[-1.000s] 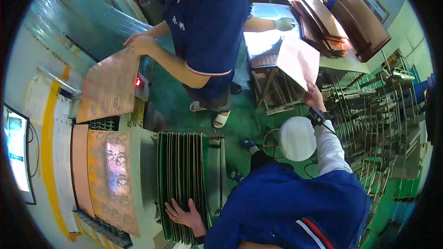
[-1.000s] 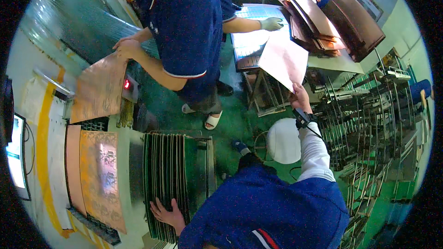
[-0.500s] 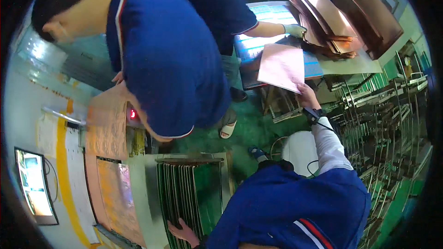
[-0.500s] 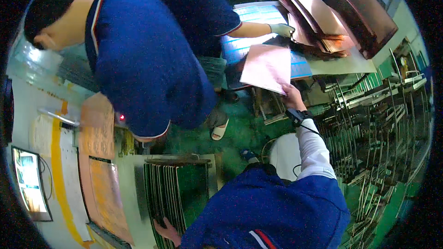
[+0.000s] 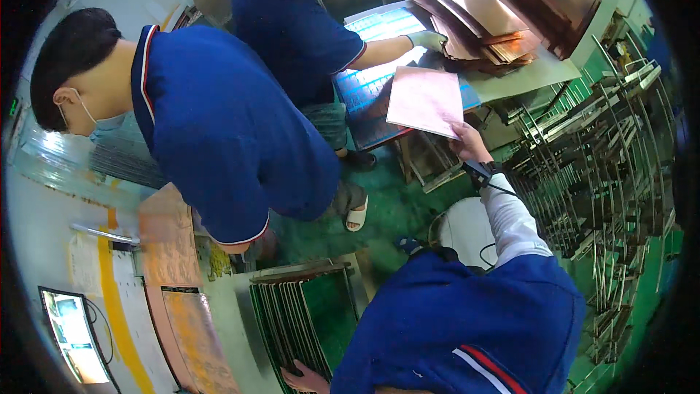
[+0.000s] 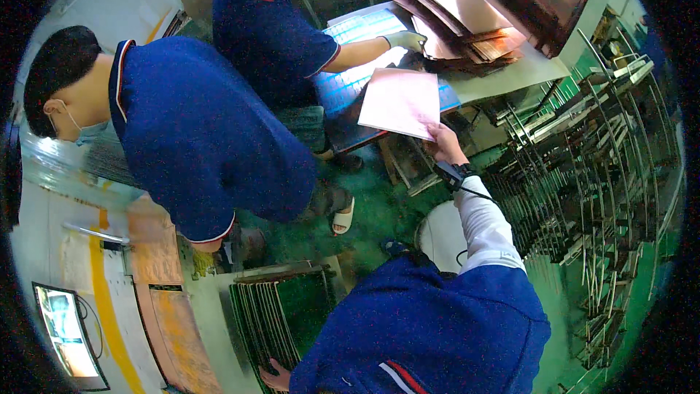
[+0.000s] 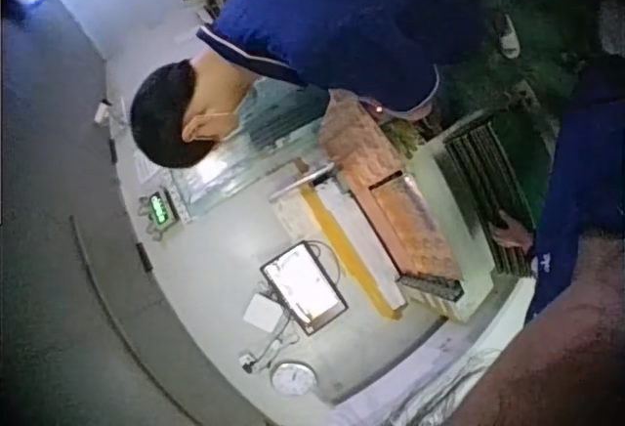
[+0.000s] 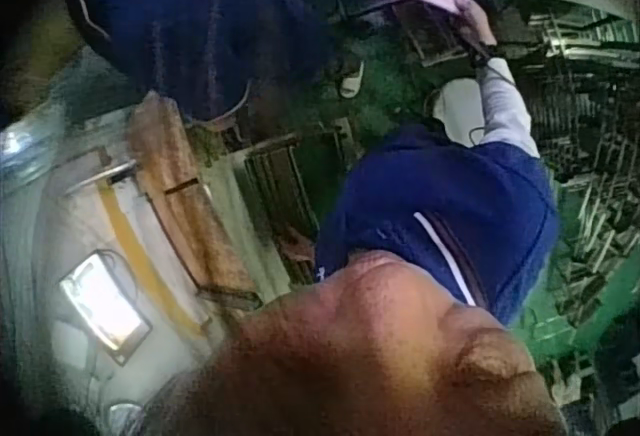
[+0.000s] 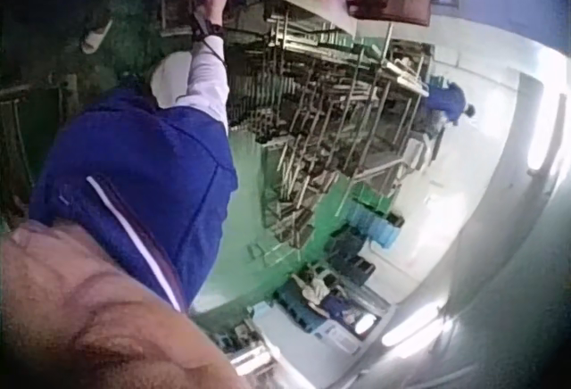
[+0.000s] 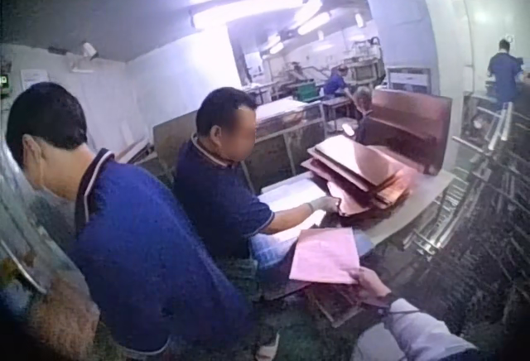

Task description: Handling and feeding copper-clad laminates into a processing machine.

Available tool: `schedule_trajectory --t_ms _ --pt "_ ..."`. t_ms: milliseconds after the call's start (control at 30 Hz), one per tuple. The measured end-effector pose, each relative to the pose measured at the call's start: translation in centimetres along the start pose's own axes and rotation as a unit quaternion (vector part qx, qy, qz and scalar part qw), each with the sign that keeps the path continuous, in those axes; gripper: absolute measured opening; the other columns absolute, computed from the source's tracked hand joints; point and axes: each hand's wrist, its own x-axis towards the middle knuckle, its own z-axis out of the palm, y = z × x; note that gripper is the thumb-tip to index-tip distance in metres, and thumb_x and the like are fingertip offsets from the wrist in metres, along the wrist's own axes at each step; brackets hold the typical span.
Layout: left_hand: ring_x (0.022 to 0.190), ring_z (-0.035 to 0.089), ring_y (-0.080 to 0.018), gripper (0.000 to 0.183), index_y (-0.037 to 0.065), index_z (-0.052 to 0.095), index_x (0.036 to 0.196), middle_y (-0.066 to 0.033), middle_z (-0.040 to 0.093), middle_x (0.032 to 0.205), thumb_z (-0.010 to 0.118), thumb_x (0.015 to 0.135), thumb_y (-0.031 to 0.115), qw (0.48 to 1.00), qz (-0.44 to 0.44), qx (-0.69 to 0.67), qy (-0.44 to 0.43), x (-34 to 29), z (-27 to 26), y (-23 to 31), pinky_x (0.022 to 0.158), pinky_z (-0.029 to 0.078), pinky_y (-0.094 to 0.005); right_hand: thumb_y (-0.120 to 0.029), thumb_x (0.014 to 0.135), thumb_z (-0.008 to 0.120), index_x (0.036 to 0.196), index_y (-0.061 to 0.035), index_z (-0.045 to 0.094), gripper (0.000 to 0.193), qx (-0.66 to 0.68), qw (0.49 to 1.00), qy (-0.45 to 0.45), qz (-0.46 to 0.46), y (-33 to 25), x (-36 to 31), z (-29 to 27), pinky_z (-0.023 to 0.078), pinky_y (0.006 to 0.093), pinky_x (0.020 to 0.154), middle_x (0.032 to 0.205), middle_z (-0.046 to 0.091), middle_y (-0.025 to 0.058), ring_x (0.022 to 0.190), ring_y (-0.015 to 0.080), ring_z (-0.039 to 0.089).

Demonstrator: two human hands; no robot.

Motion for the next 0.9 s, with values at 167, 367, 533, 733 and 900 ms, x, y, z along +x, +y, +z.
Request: schedule_trajectory --t_ms 167,367,533,733,900 --pt "0.141 0.040 -0.0311 0.072 0.014 0.048 0.149 -0.0122 0.044 0.154 0.061 0.094 0.059 0.998 0.021 0.039 0.034 1.7 2.4 -3.5 0.117 0.033 -0.0477 -0.017 0.101 0.057 0.117 -0.0116 0.063 0.019 0.012 1.000 0.026 -0.007 -0.2 -1.0 -0.8 0.052 0.0287 0.061 0.093 0.067 0.0000 0.074 0.0119 0.062" --pt "0.140 0.042 -0.0335 0.073 0.016 0.053 0.145 -0.0121 0.048 0.151 0.061 0.091 0.064 0.995 0.080 -0.008 0.060 1.1 2.2 -3.8 0.116 0.032 -0.0502 -0.016 0.100 0.056 0.118 -0.0101 0.062 0.020 0.025 0.998 0.037 -0.039 0.0 -1.8 -2.8 0.052 0.0302 0.061 0.093 0.066 0.0009 0.073 0.0139 0.061" --pt "0.137 0.044 -0.0336 0.072 0.016 0.056 0.142 -0.0120 0.052 0.147 0.063 0.089 0.064 0.992 0.099 0.004 0.073 1.2 2.1 -4.0 0.114 0.034 -0.0507 -0.016 0.100 0.056 0.119 -0.0098 0.061 0.020 0.036 0.997 0.054 -0.030 -0.4 -3.2 -3.9 0.052 0.0298 0.060 0.091 0.064 0.0000 0.073 0.0130 0.061" --pt "0.138 0.043 -0.0323 0.069 0.018 0.056 0.142 -0.0094 0.052 0.147 0.062 0.090 0.064 0.993 0.076 0.002 0.087 1.3 3.0 -4.4 0.116 0.032 -0.0502 -0.017 0.101 0.057 0.119 -0.0127 0.063 0.020 0.022 0.999 0.017 -0.027 -0.4 -3.5 -3.7 0.051 0.0290 0.058 0.091 0.064 -0.0020 0.072 0.0112 0.060" --pt "0.140 0.040 -0.0311 0.069 0.020 0.054 0.144 -0.0074 0.049 0.149 0.060 0.091 0.063 0.996 0.050 0.014 0.068 1.0 2.9 -3.7 0.117 0.030 -0.0503 -0.018 0.101 0.058 0.119 -0.0140 0.064 0.020 -0.001 0.999 -0.050 -0.007 0.0 -3.1 -4.2 0.050 0.0287 0.060 0.092 0.064 -0.0041 0.075 0.0092 0.060"
